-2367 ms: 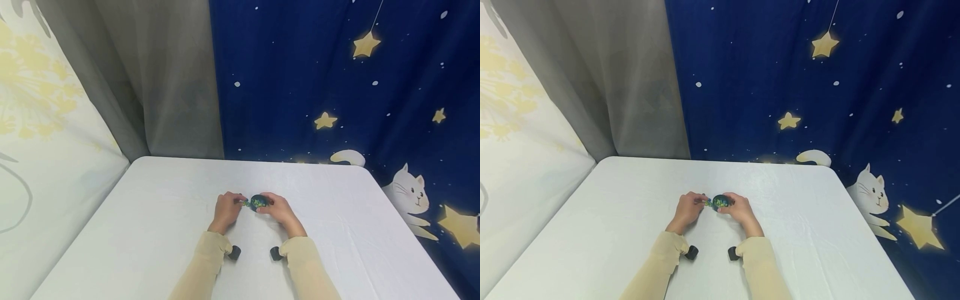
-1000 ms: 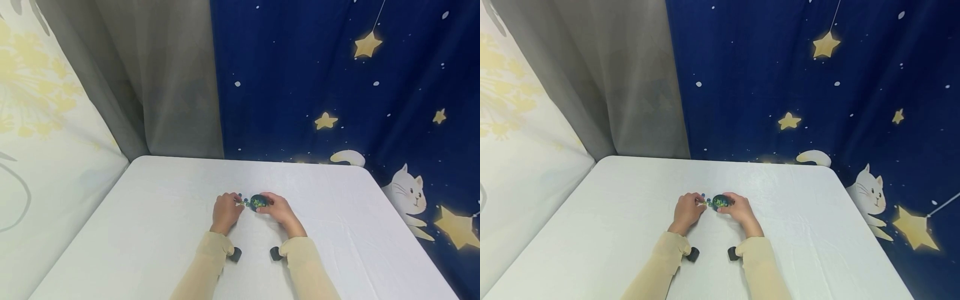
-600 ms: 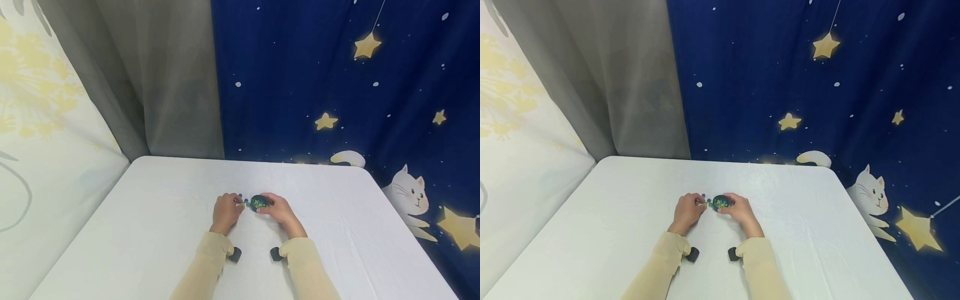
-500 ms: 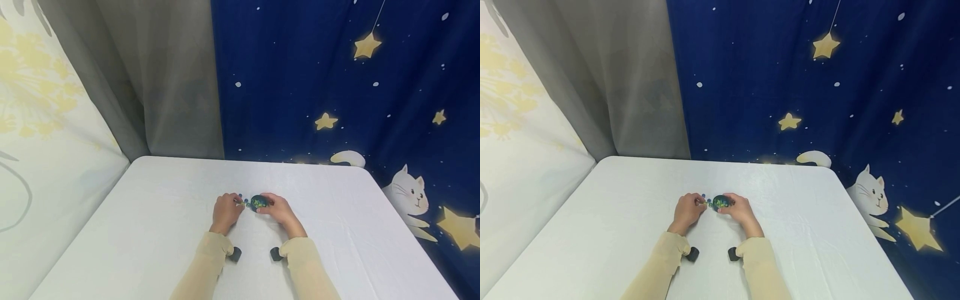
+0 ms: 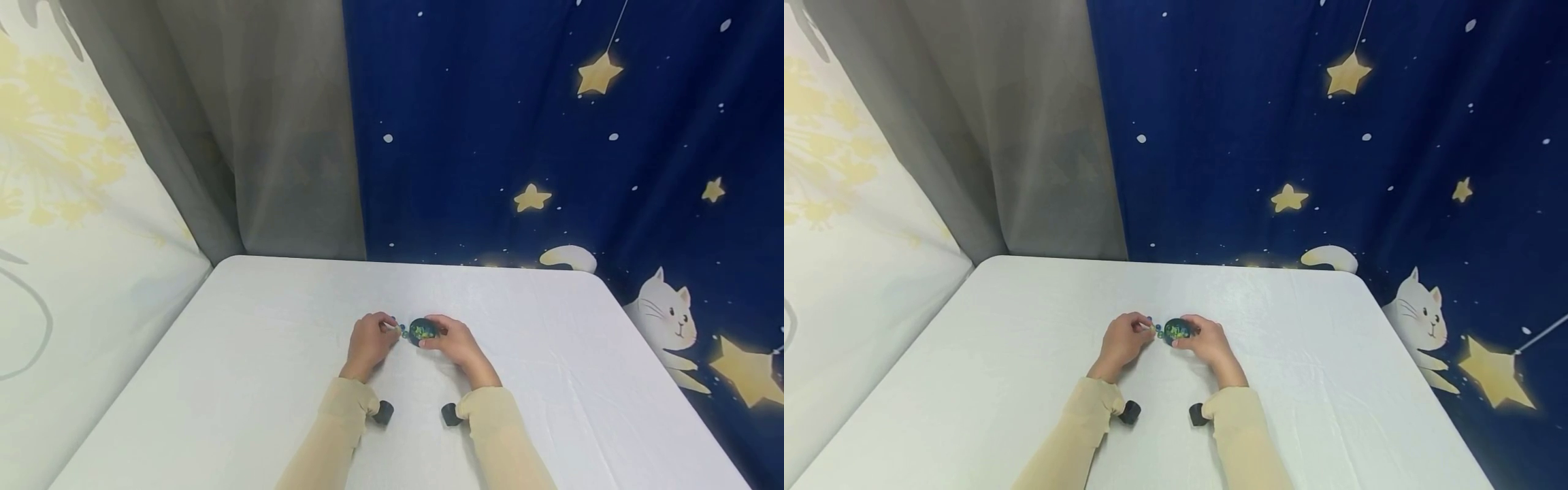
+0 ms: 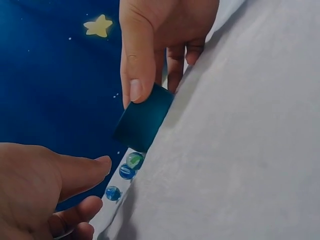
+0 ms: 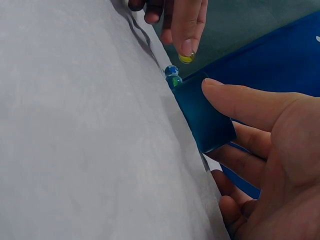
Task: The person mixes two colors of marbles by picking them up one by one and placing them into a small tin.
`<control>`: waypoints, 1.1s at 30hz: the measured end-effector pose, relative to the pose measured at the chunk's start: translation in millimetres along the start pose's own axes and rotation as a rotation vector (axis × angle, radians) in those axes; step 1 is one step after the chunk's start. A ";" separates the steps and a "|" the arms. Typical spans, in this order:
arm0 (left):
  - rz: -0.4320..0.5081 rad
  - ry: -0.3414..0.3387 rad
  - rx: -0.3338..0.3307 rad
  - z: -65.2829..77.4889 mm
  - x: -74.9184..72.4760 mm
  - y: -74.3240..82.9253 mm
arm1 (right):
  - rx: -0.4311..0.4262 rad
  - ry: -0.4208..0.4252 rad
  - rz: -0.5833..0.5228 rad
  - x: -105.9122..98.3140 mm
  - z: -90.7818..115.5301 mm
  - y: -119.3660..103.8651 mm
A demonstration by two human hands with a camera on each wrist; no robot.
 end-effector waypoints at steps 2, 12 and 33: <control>0.016 0.000 -0.007 -0.7 -0.8 0.4 | -0.001 0.001 0.002 0.1 -0.4 0.3; 0.119 0.031 -0.013 -5.4 -8.3 -2.0 | 0.005 -0.005 0.003 0.9 -2.4 1.6; 0.234 0.049 -0.019 -7.9 -13.3 0.5 | 0.004 0.000 0.004 1.0 -2.5 1.6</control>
Point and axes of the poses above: each hand's wrist, its own z-axis away from the middle knuckle, its own x-axis out of the palm, y = z × x, the point moved 3 cm from there along -z, towards the middle knuckle, and after that the axes turned 3 degrees about x, right-handed, at the moved point
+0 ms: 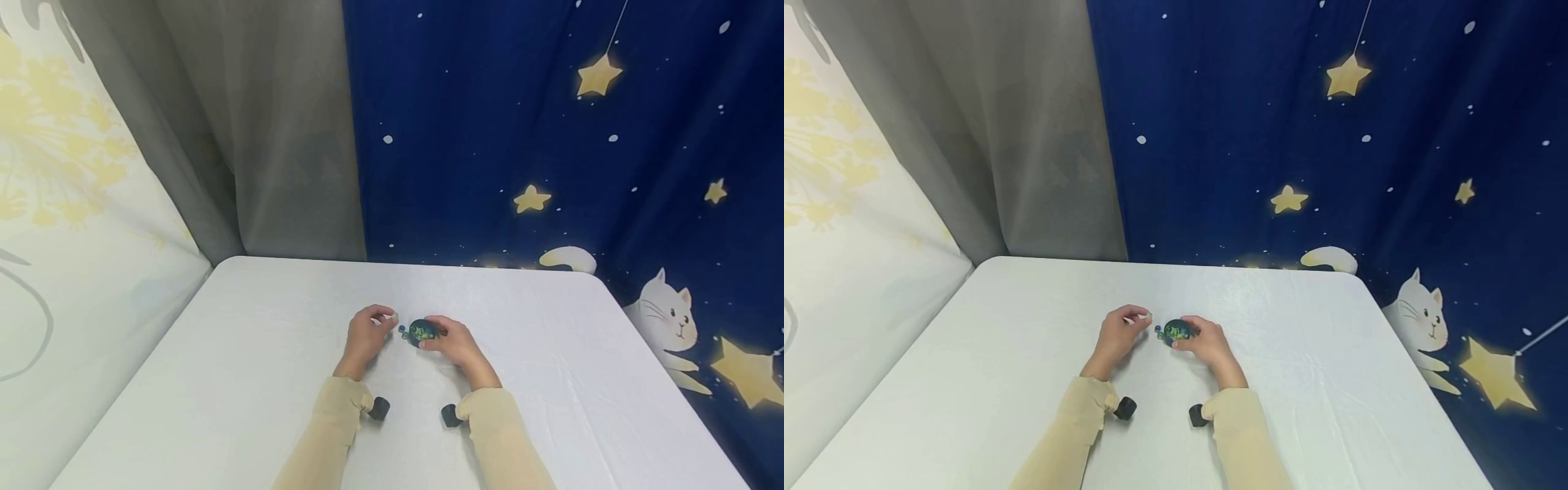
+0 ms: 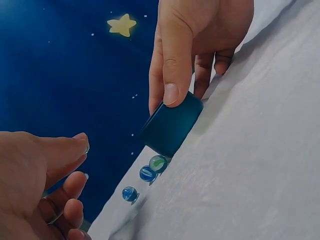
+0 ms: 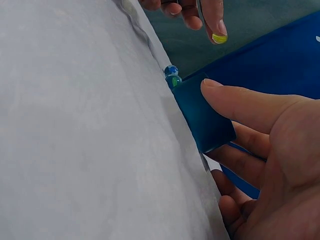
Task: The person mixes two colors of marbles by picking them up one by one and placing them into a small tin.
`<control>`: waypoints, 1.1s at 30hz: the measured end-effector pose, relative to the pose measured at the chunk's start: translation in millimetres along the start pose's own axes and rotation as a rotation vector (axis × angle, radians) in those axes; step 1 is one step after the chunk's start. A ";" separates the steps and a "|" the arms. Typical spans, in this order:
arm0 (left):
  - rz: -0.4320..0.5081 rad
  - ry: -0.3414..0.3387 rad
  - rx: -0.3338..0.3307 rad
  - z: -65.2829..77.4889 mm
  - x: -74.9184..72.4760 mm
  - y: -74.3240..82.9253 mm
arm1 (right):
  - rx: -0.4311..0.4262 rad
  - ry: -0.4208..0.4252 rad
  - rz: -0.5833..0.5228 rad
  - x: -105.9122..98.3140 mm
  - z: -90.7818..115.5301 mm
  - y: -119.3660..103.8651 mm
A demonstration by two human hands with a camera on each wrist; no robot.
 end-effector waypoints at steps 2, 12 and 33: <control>0.005 -0.002 0.008 -3.5 0.0 -0.6 | -0.005 0.004 0.000 0.6 -1.9 -1.1; 0.017 -0.010 0.011 -4.5 2.8 -2.1 | -0.014 0.013 0.003 1.0 -2.2 -2.6; 0.028 -0.026 0.062 -1.4 8.9 10.3 | 0.015 0.017 0.004 0.7 -3.7 -1.7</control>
Point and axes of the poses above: each hand's wrist, its own z-axis away from the middle knuckle, its own x-axis out of the palm, y = z × x, the point moved 3 cm from there along -z, towards the middle knuckle, and after that the axes turned 3 degrees about x, right-handed, at the moved point
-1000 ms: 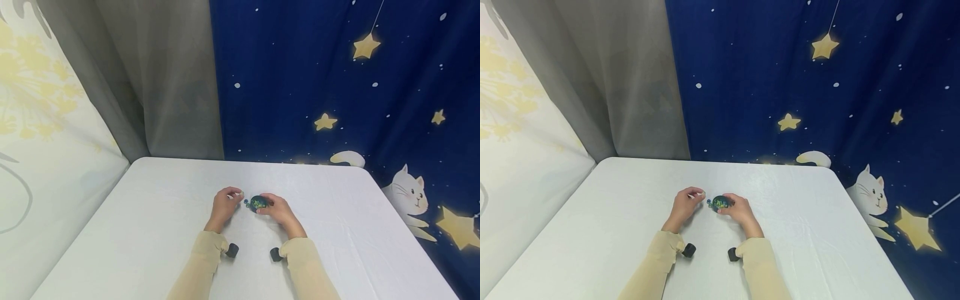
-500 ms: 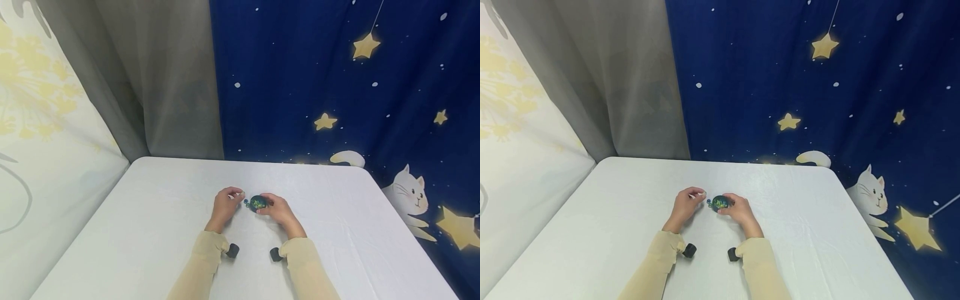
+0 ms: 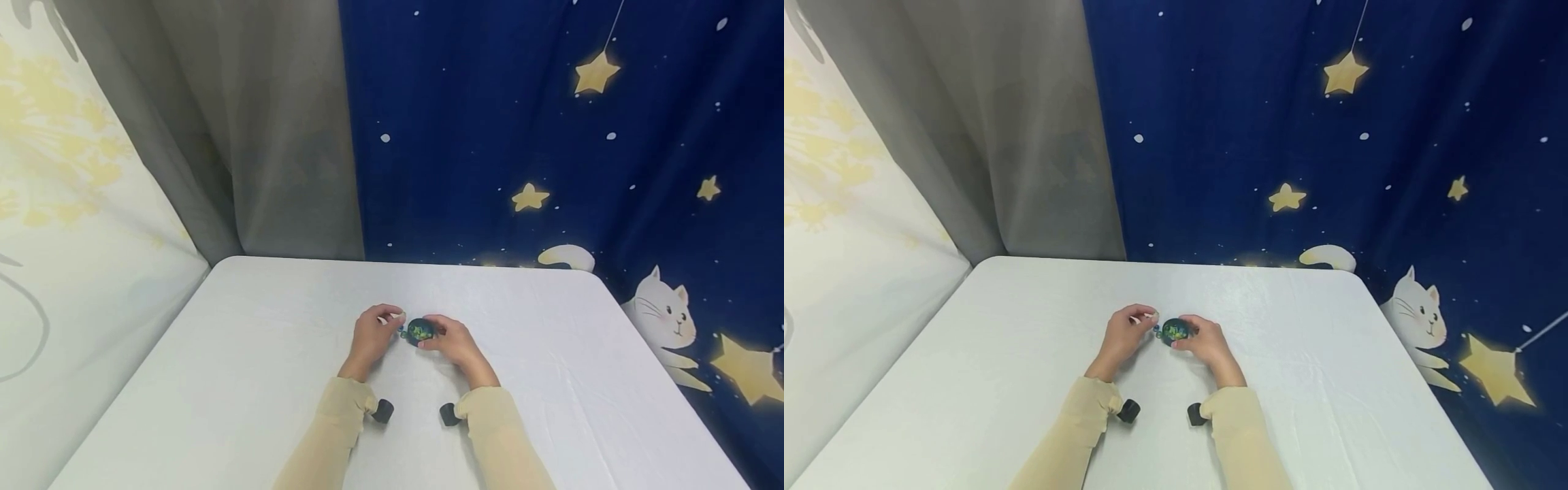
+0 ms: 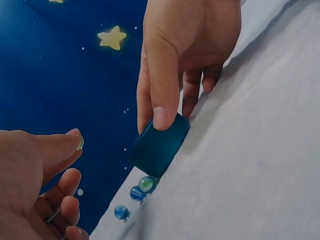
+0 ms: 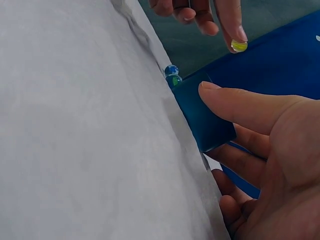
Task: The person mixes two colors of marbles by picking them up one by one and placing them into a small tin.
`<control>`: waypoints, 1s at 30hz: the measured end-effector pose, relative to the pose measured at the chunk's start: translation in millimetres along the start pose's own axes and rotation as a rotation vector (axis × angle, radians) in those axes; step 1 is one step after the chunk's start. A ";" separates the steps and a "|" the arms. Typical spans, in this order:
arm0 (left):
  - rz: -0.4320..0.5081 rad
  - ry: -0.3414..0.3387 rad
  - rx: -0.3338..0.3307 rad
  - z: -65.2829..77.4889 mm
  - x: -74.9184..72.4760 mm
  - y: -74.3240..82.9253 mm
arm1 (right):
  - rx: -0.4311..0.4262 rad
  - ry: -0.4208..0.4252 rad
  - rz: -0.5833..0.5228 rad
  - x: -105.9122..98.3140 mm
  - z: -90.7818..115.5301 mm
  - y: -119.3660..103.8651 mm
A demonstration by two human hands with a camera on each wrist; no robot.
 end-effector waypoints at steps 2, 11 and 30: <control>0.010 0.005 0.011 0.0 -0.7 1.9 | 0.004 -0.001 0.001 0.3 -0.8 0.6; 0.049 0.022 0.024 1.4 -1.1 8.7 | -0.004 -0.001 0.006 0.2 0.4 -0.6; 0.059 0.015 0.041 2.3 8.0 14.7 | -0.023 0.008 0.011 -0.2 1.7 -2.3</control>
Point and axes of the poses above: each hand's wrist, its own z-axis away from the middle knuckle, its own x-axis out of the palm, y = z × x, the point moved 3 cm from there along -z, towards the middle knuckle, and after that the axes turned 3 degrees about x, right-handed, at the moved point
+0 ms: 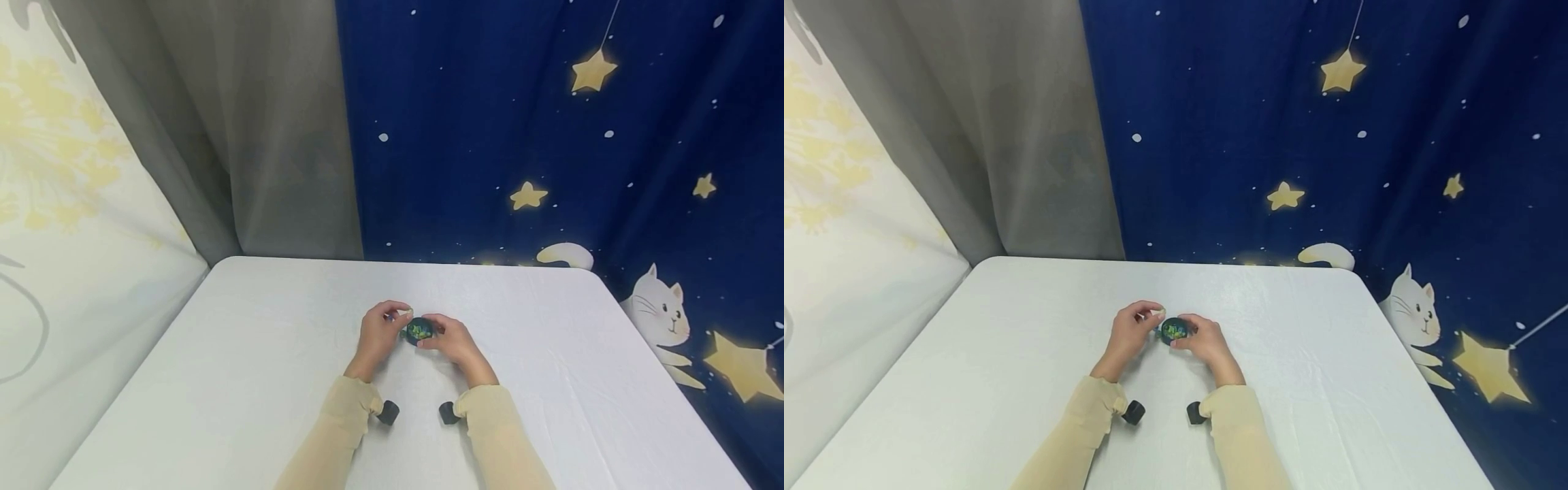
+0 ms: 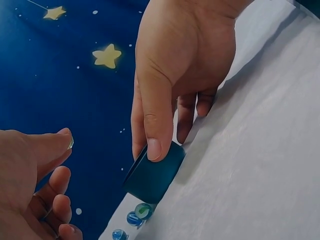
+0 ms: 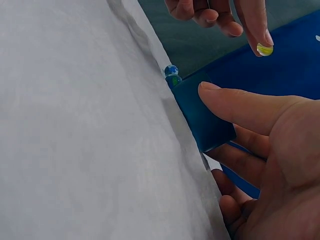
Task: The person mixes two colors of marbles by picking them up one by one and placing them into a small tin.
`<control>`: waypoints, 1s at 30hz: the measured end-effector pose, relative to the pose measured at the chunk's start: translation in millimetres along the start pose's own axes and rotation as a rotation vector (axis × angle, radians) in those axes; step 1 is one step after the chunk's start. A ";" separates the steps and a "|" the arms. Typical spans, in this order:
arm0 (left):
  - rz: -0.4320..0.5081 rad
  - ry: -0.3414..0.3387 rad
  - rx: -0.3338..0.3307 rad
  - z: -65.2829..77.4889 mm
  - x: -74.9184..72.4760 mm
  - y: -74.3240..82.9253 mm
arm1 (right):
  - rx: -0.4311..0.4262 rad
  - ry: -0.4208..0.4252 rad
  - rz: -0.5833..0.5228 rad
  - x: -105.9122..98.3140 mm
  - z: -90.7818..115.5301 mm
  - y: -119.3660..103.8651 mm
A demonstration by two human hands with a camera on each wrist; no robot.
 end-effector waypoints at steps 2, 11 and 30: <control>-0.002 -0.001 -0.002 0.4 0.1 0.6 | -0.001 0.000 -0.001 0.0 0.0 0.0; 0.003 -0.045 -0.047 1.8 2.8 -3.5 | 0.006 -0.002 -0.007 -0.5 1.7 -0.7; -0.116 -0.112 -0.095 0.2 -0.6 -16.5 | 0.005 -0.010 -0.018 -0.6 0.3 1.6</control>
Point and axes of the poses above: each hand's wrist, its own z-axis away from the middle knuckle, its own x-axis out of the palm, y = z × x, the point moved 3 cm from there along -z, towards the middle knuckle, and after that the axes turned 3 degrees about x, right-handed, at the moved point
